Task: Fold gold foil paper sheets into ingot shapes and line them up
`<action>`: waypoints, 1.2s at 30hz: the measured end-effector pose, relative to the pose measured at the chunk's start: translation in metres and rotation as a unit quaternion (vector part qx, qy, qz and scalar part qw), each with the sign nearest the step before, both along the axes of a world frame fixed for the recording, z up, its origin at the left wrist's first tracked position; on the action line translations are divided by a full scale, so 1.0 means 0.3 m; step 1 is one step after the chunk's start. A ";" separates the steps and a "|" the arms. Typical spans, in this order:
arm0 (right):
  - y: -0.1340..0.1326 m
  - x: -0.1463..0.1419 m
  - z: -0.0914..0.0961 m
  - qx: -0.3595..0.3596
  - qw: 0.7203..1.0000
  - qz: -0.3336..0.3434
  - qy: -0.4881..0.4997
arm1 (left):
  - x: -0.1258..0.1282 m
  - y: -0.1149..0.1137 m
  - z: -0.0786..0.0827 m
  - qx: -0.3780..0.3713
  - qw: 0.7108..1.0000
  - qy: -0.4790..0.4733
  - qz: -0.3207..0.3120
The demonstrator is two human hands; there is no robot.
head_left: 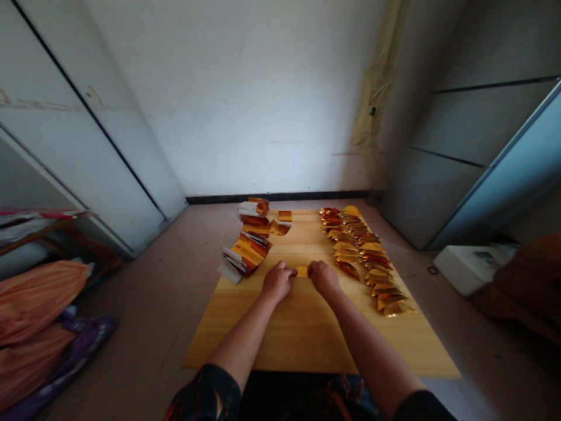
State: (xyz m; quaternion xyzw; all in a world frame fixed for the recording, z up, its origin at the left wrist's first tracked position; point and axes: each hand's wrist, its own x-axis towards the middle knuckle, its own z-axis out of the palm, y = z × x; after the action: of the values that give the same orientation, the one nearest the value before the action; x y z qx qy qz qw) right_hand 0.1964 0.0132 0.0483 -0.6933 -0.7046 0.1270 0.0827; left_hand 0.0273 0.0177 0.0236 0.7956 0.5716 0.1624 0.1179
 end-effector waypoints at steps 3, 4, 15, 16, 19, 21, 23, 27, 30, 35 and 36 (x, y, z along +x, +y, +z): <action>-0.011 0.006 -0.011 0.034 0.998 0.055 -0.018 | -0.002 -0.008 -0.002 0.020 1.000 0.000 -0.015; -0.014 0.007 -0.011 0.040 0.997 0.069 -0.022 | -0.001 -0.008 0.000 0.020 1.000 0.002 -0.016; -0.030 0.008 0.010 0.044 0.994 0.090 -0.037 | 0.010 -0.011 0.011 0.012 0.997 0.071 -0.014; -0.031 0.008 0.009 0.048 0.994 0.087 -0.035 | 0.010 -0.011 0.008 0.019 0.997 0.072 -0.014; -0.032 0.009 0.003 0.057 0.994 0.085 -0.032 | 0.012 -0.009 -0.004 0.035 0.996 0.080 -0.013; -0.032 0.009 -0.005 0.064 0.994 0.087 -0.034 | 0.017 -0.007 -0.010 0.044 0.995 0.090 -0.011; -0.033 0.008 -0.016 0.078 0.992 0.087 -0.036 | 0.024 -0.005 -0.015 0.053 0.993 0.105 -0.008; -0.030 0.000 -0.051 0.119 0.989 0.076 -0.050 | 0.044 -0.005 -0.017 0.071 0.987 0.142 0.009; -0.020 -0.005 -0.078 0.127 0.988 0.063 -0.053 | 0.056 -0.008 -0.010 0.075 0.984 0.163 0.023; -0.009 -0.004 -0.097 0.130 0.989 0.059 -0.043 | 0.061 -0.007 0.002 0.069 0.982 0.172 0.029; -0.009 -0.003 -0.096 0.130 0.989 0.060 -0.042 | 0.063 -0.004 0.003 0.067 0.982 0.172 0.032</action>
State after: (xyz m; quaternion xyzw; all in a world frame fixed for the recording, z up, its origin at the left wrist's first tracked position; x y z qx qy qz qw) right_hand 0.1956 0.0105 0.0195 -0.6378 -0.7583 0.0097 0.1343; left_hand 0.0462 0.0163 0.0245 0.7989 0.5966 0.0646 -0.0412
